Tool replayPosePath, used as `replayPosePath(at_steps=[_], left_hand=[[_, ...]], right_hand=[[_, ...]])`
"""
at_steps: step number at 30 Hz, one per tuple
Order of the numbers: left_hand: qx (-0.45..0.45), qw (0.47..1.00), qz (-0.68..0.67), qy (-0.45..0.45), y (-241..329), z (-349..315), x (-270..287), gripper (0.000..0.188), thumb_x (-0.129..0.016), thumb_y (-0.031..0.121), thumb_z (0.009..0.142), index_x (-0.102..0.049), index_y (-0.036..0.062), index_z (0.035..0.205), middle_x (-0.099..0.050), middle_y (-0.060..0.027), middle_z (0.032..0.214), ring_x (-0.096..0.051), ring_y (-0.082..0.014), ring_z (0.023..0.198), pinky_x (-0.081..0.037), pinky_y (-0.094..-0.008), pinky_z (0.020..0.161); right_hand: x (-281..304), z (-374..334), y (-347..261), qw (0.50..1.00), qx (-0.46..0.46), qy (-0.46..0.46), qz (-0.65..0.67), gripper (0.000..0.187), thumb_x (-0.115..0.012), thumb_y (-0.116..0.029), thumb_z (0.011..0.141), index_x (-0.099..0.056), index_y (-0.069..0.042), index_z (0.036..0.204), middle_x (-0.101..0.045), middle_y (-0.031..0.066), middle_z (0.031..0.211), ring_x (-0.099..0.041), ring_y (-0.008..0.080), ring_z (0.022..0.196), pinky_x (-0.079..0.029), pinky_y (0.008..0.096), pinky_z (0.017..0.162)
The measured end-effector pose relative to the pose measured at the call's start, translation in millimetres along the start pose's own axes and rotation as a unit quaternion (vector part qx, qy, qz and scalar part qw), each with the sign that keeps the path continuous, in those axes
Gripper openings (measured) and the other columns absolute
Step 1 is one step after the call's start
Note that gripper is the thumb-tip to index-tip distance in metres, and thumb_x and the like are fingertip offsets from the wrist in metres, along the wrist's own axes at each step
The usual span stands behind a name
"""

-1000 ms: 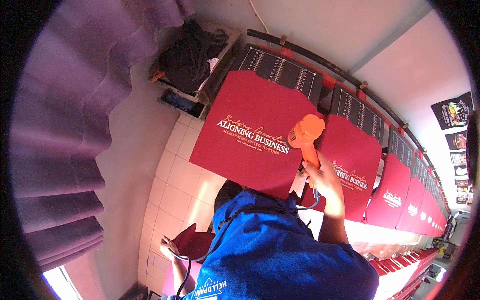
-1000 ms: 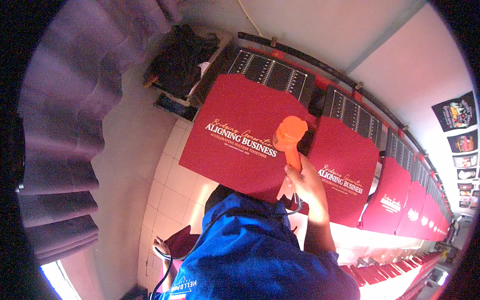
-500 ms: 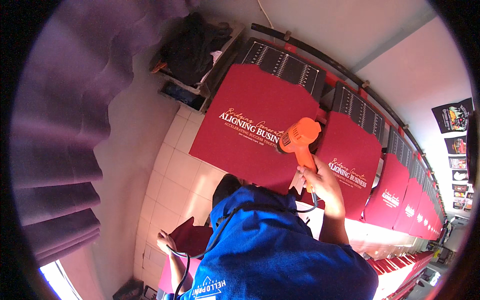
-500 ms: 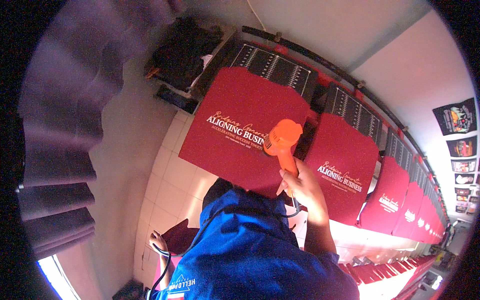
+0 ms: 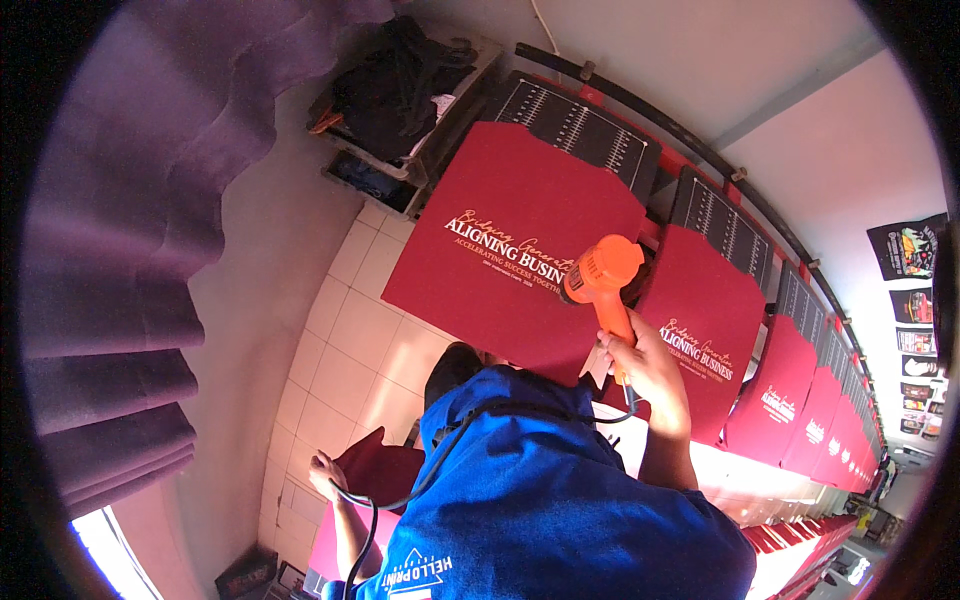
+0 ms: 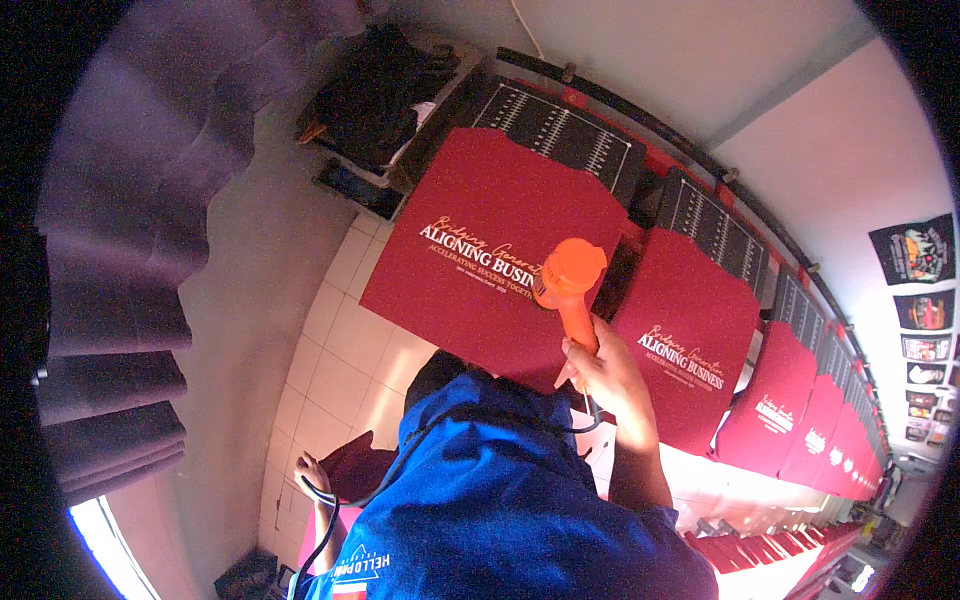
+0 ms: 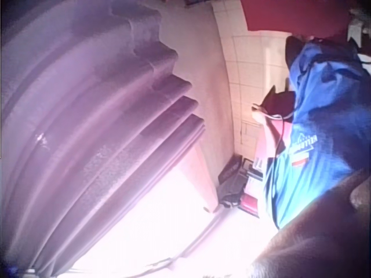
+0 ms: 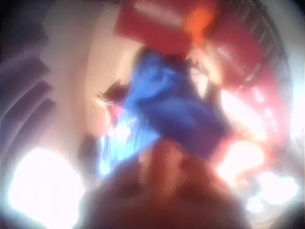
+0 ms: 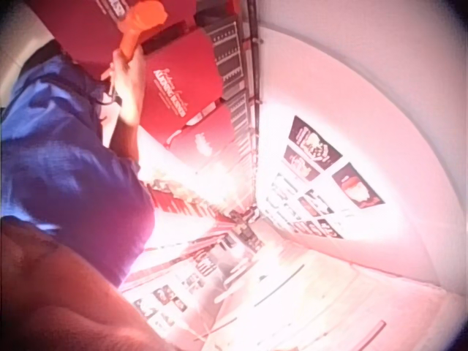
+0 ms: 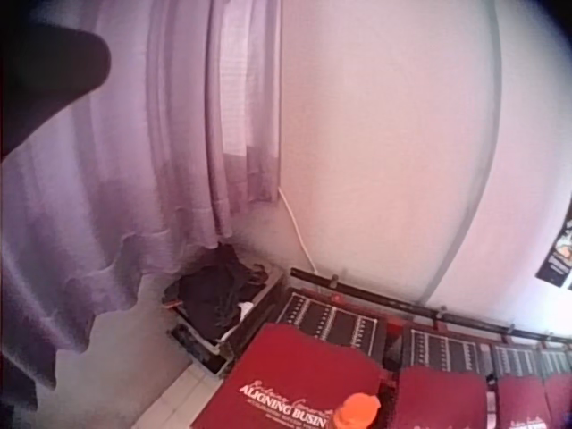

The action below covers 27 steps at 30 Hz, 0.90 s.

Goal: The person uses a heat gun to dry the ink on a series of printed shirts mounted on a screen-printing rack.

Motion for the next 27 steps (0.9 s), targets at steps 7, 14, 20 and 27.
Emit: replayPosePath(at_steps=[7, 14, 20, 27], left_hand=[[0.011, 1.000, 0.000, -0.002, 7, -6, 6, 0.052, -0.047, 0.042, 0.097, -0.055, -0.0002, 0.068, -0.055, -0.0213, 0.058, -0.053, -0.0329, 0.050, -0.041, -0.0474, 0.055], [0.024, 1.000, -0.003, 0.005, 4, -5, 5, 0.051, -0.047, 0.042, 0.097, -0.055, 0.0000, 0.068, -0.055, -0.0204, 0.056, -0.053, -0.0307, 0.049, -0.041, -0.0467, 0.054], [0.025, 0.999, -0.019, 0.005, 5, -5, 7, 0.051, -0.046, 0.040, 0.097, -0.054, -0.0004, 0.068, -0.054, -0.0204, 0.056, -0.051, -0.0296, 0.048, -0.040, -0.0462, 0.053], [0.033, 0.999, -0.022, 0.008, 5, -5, 5, 0.050, -0.046, 0.039, 0.097, -0.054, -0.0009, 0.068, -0.054, -0.0219, 0.058, -0.051, -0.0322, 0.050, -0.040, -0.0469, 0.054]], right_hand=[[0, 13, 11, 0.999, 0.047, -0.019, 0.017, 0.023, -0.058, -0.014, 0.094, -0.052, -0.002, 0.112, -0.053, 0.0019, 0.070, -0.051, 0.0082, 0.055, -0.040, 0.0247, 0.045], [-6, 16, 0, 0.999, 0.018, -0.026, 0.009, 0.030, -0.058, -0.010, 0.093, -0.052, 0.001, 0.120, -0.055, 0.0001, 0.078, -0.053, 0.0058, 0.066, -0.044, 0.0216, 0.057], [-11, 22, -2, 0.998, 0.041, -0.034, -0.018, 0.026, -0.060, -0.019, 0.094, -0.052, -0.002, 0.113, -0.056, 0.0026, 0.079, -0.056, 0.0098, 0.065, -0.046, 0.0259, 0.054], [-23, 28, -6, 0.997, 0.047, -0.038, -0.038, 0.033, -0.059, -0.020, 0.094, -0.050, -0.003, 0.121, -0.056, 0.0019, 0.080, -0.056, 0.0093, 0.064, -0.047, 0.0252, 0.053]])
Point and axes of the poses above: each hand's wrist, its own z-axis towards the middle knuckle, its own x-axis out of the back of the hand, y = z × x, the point moved 4 cm from there along z, towards the middle knuckle
